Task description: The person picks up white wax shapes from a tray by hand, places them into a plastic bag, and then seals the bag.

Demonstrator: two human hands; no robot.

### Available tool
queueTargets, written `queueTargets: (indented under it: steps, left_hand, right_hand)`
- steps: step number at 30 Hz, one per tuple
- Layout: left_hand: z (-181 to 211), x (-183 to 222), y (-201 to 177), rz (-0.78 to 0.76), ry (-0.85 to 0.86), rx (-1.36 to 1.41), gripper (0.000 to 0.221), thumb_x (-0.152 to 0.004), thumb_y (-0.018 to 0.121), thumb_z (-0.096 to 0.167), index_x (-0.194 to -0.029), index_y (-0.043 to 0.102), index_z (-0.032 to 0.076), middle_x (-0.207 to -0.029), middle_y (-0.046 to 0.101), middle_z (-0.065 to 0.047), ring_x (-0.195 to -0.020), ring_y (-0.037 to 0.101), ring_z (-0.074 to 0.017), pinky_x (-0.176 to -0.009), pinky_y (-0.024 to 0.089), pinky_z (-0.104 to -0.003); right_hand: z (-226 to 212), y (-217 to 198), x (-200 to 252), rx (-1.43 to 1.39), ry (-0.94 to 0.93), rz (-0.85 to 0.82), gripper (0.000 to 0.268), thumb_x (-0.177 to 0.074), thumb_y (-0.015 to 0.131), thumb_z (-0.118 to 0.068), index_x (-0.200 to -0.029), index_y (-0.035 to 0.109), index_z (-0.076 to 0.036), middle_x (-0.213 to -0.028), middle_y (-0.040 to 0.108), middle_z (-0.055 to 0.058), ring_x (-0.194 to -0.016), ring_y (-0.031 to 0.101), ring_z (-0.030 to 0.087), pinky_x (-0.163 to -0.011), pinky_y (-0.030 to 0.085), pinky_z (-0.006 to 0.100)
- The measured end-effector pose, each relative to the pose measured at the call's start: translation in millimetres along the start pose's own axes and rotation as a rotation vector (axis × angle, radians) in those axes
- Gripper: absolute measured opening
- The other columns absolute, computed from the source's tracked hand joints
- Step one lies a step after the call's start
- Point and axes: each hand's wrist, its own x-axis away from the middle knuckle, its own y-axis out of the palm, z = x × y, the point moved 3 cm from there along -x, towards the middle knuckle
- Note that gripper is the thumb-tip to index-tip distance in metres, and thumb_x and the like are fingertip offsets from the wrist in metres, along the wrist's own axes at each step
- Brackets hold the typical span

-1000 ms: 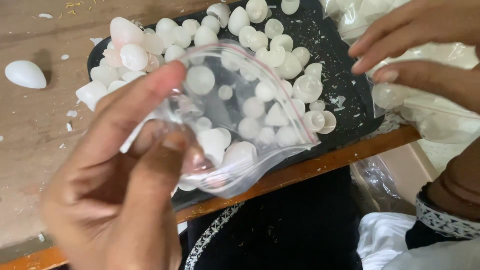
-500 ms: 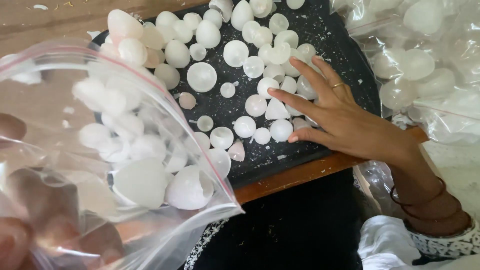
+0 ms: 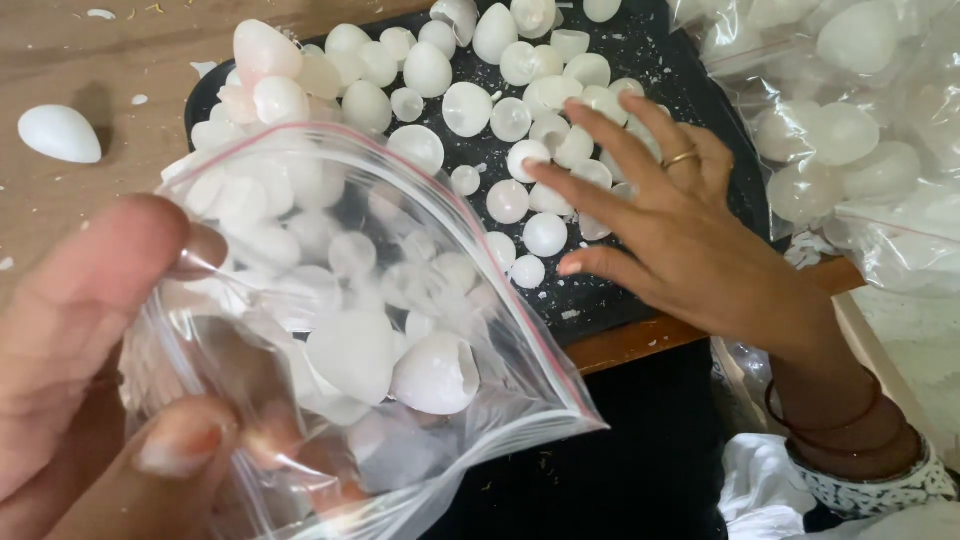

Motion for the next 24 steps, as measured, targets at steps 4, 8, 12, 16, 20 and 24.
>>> queueTargets:
  steps: [4, 8, 12, 16, 20, 24]
  left_hand:
    - [-9.7, 11.6, 70.3, -0.026, -0.026, 0.017, 0.05, -0.088, 0.062, -0.005, -0.138, 0.055, -0.003, -0.122, 0.069, -0.023, -0.092, 0.072, -0.0218, -0.09, 0.066, -0.046]
    - [-21.1, 21.2, 120.2, -0.022, -0.034, 0.016, 0.052, -0.088, 0.062, -0.005, -0.139, 0.054, -0.002, -0.122, 0.069, -0.023, -0.094, 0.072, -0.0224, -0.091, 0.066, -0.048]
    - [-32.1, 20.3, 153.5, 0.068, 0.033, 0.117, 0.041, -0.09, 0.062, -0.01, -0.131, 0.062, -0.008, -0.127, 0.069, -0.021, -0.094, 0.073, -0.0171, -0.079, 0.067, -0.036]
    - [-42.6, 19.0, 174.7, 0.034, -0.02, 0.311, 0.044, -0.088, 0.058, -0.017, -0.131, 0.065, -0.01, -0.135, 0.058, -0.019, -0.089, 0.068, -0.0157, -0.068, 0.067, -0.029]
    - [-48.0, 16.3, 185.6, -0.001, -0.045, 0.298, 0.047, -0.086, 0.058, -0.018, -0.131, 0.063, -0.006, -0.134, 0.052, -0.016, -0.103, 0.068, -0.0117, -0.071, 0.068, -0.025]
    - [-49.9, 20.1, 188.9, -0.025, -0.046, 0.207, 0.047, -0.085, 0.059, -0.018, -0.13, 0.064, -0.006, -0.132, 0.052, -0.016, -0.093, 0.063, -0.0109, -0.073, 0.066, -0.025]
  right_hand:
    - [-21.4, 14.8, -6.9, -0.1, -0.163, -0.034, 0.059, -0.093, 0.06, -0.051, -0.147, 0.054, -0.028, -0.167, 0.025, 0.015, -0.153, 0.011, 0.04, -0.12, 0.004, 0.065]
    - [-3.1, 38.5, -2.8, -0.124, -0.197, -0.008, 0.049, -0.097, 0.059, -0.046, -0.143, 0.061, -0.03, -0.168, 0.028, 0.009, -0.156, 0.017, 0.036, -0.123, 0.001, 0.063]
    - [10.7, 39.1, -5.5, 0.151, -0.227, 0.146, 0.041, -0.097, 0.06, -0.045, -0.138, 0.065, -0.039, -0.161, 0.038, 0.001, -0.152, 0.032, 0.03, -0.123, 0.007, 0.059]
    - [3.4, 5.8, -10.4, 0.088, -0.132, 0.028, 0.042, -0.091, 0.063, -0.042, -0.132, 0.067, -0.033, -0.151, 0.053, 0.003, -0.147, 0.038, 0.032, -0.119, 0.022, 0.057]
    - [22.8, -14.2, -4.1, -0.109, -0.146, 0.061, 0.044, -0.092, 0.063, -0.035, -0.134, 0.068, -0.022, -0.15, 0.057, 0.008, -0.147, 0.041, 0.03, -0.117, 0.032, 0.052]
    - [37.7, -30.0, -8.9, -0.209, -0.126, 0.027, 0.043, -0.092, 0.064, -0.032, -0.131, 0.068, -0.015, -0.147, 0.061, 0.009, -0.143, 0.048, 0.029, -0.115, 0.038, 0.051]
